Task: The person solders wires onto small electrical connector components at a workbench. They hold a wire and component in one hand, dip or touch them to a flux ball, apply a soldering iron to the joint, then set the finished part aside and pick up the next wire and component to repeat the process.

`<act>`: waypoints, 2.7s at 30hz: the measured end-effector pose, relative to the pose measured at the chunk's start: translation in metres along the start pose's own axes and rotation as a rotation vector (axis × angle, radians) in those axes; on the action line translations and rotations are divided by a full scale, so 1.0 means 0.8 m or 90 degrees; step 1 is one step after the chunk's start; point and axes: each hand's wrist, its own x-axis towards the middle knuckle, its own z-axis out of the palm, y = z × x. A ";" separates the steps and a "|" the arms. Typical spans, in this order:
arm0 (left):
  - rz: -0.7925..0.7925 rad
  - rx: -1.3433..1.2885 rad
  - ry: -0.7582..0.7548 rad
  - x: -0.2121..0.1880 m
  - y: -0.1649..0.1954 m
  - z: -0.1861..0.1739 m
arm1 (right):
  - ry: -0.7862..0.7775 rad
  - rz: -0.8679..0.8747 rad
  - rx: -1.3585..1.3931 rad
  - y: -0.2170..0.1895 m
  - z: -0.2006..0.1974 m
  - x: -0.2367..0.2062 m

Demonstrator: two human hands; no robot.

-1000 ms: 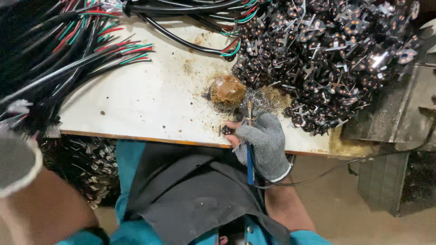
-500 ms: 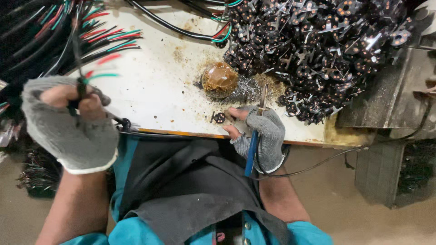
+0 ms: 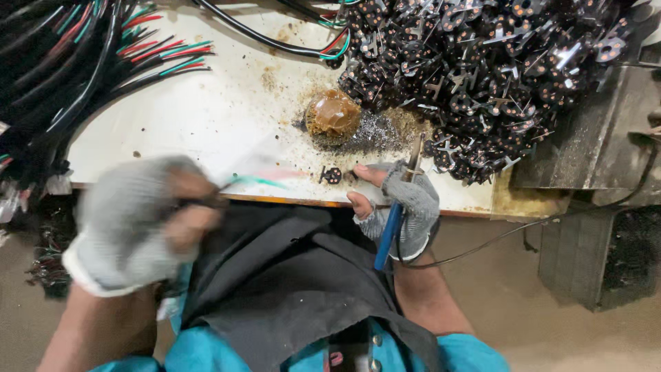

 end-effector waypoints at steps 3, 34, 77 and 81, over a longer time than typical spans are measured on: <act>-0.004 -0.093 -0.226 0.001 -0.002 0.047 | 0.050 0.069 0.221 -0.009 0.006 -0.008; -0.101 -0.227 -0.149 -0.009 0.021 0.131 | -0.096 0.173 0.185 -0.029 0.000 -0.043; -0.039 -0.177 -0.062 -0.007 0.008 0.147 | -0.017 0.179 0.366 0.014 0.028 -0.060; -0.022 -0.170 -0.050 -0.005 0.006 0.147 | -0.066 0.092 0.225 0.011 0.015 -0.045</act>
